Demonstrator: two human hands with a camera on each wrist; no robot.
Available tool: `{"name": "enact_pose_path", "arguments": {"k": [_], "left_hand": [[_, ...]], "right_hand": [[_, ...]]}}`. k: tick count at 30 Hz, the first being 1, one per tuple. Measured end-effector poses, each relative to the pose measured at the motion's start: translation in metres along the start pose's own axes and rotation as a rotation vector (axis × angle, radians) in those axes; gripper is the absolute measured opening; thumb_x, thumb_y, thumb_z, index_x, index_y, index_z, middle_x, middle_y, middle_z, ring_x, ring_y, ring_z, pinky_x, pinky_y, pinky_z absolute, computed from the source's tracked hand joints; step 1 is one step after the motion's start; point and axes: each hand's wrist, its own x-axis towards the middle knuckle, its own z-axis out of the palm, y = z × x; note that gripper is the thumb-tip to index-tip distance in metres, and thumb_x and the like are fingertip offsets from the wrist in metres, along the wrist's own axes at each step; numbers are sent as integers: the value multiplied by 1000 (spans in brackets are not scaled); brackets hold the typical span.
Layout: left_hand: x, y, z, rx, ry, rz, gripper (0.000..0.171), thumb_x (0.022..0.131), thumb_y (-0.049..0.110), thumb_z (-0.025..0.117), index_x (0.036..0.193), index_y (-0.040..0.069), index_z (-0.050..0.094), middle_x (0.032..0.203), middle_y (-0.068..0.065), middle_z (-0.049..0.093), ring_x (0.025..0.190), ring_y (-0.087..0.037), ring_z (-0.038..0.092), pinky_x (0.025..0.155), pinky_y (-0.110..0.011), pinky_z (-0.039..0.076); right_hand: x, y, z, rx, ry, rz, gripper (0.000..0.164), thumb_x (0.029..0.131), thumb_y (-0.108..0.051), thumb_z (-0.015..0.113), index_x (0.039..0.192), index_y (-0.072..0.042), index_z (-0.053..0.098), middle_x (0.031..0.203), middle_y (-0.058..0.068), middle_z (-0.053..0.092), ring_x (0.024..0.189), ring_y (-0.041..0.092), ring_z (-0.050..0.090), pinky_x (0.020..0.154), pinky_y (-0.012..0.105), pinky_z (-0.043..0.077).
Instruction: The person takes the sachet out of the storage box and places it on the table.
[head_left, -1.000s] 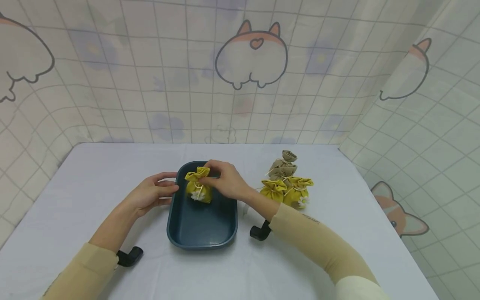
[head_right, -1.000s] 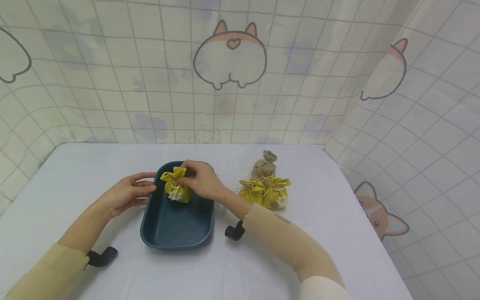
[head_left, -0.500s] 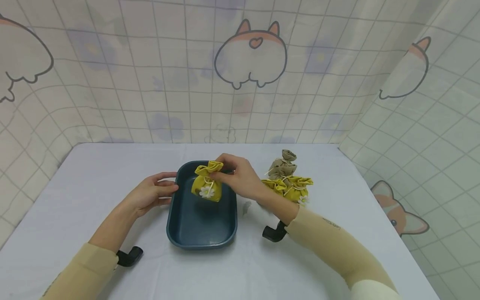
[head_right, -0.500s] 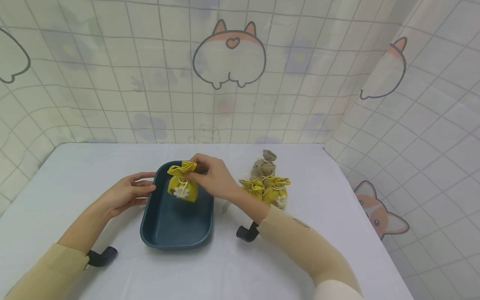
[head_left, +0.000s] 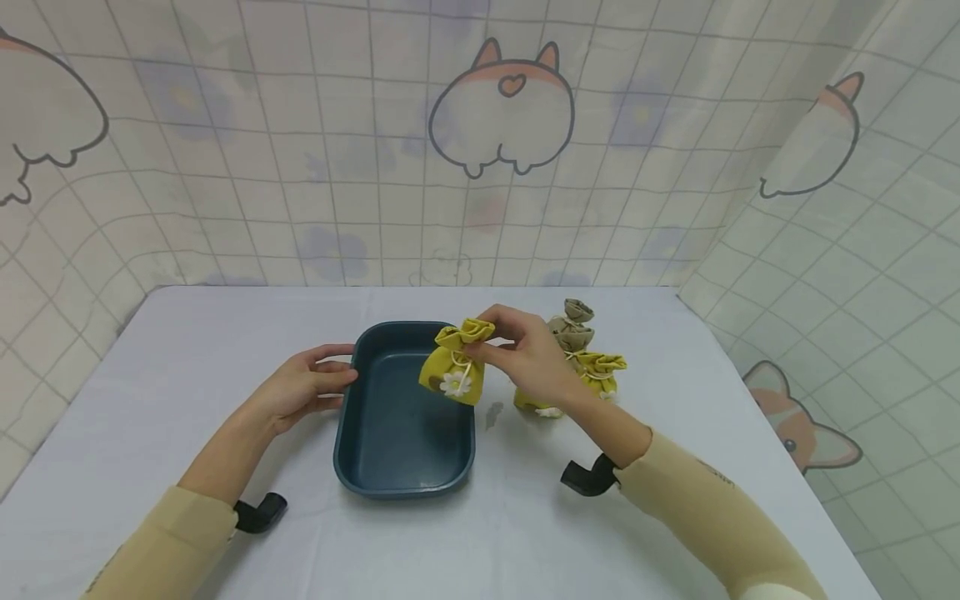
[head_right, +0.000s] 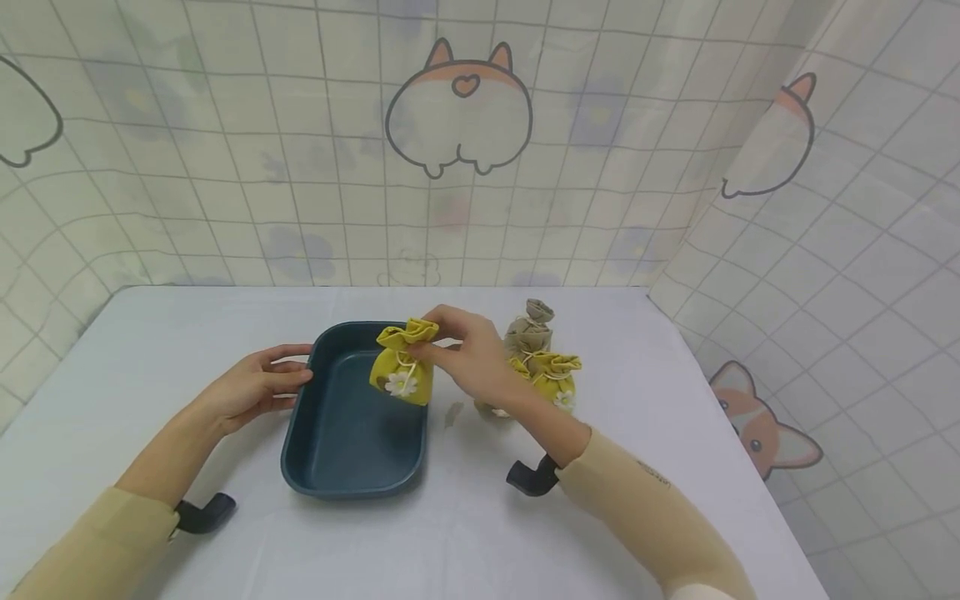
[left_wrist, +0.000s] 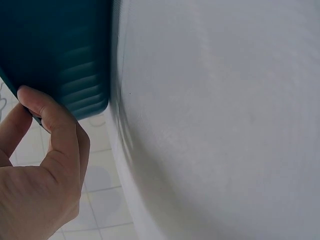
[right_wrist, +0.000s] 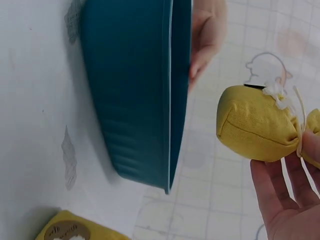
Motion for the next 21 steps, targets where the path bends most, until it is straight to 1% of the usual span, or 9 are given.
{"name": "enact_pose_path", "arguments": {"k": [6,10,14,19,21], "left_hand": [[-1,-1,-2,0,17,-10,68,100,17,70,157,5,35,125,-16,60,97,-18,66,83,-31,58],[0,-1,0,6,17,0,69,99,17,71,157,4,35,123,-16,60,98,-18,65,83,-31,58],[0,-2,-1,0,10,1,69,100,16,70,157,3,34,122,-16,60,97,-18,65,83,-31,57],[0,-2,-2,-5,8,3,69,100,16,70,158,4,34,121,-15,61,97,-18,65,83,-31,57],[0,-3,-1,-9,7,2,69,100,16,70,157,4,34,120,-14,61,97,-18,66,83,-31,57]], "right_hand": [[-15,-3,-16,13,46,36,15,94,-2,75,108,-6,70,108,6,73,98,23,71,87,37,59],[-25,-2,-24,-4,70,43,15,93,1,75,106,-5,70,108,8,72,96,25,70,86,37,59],[-34,-1,-27,-32,81,47,14,92,1,75,105,-4,69,108,9,69,96,24,70,88,36,58],[-43,3,-29,-14,82,70,16,91,3,75,106,-1,69,107,11,68,96,25,70,86,35,59],[-48,4,-30,-12,78,81,16,92,3,75,106,-2,69,107,11,68,96,25,70,85,34,59]]}}
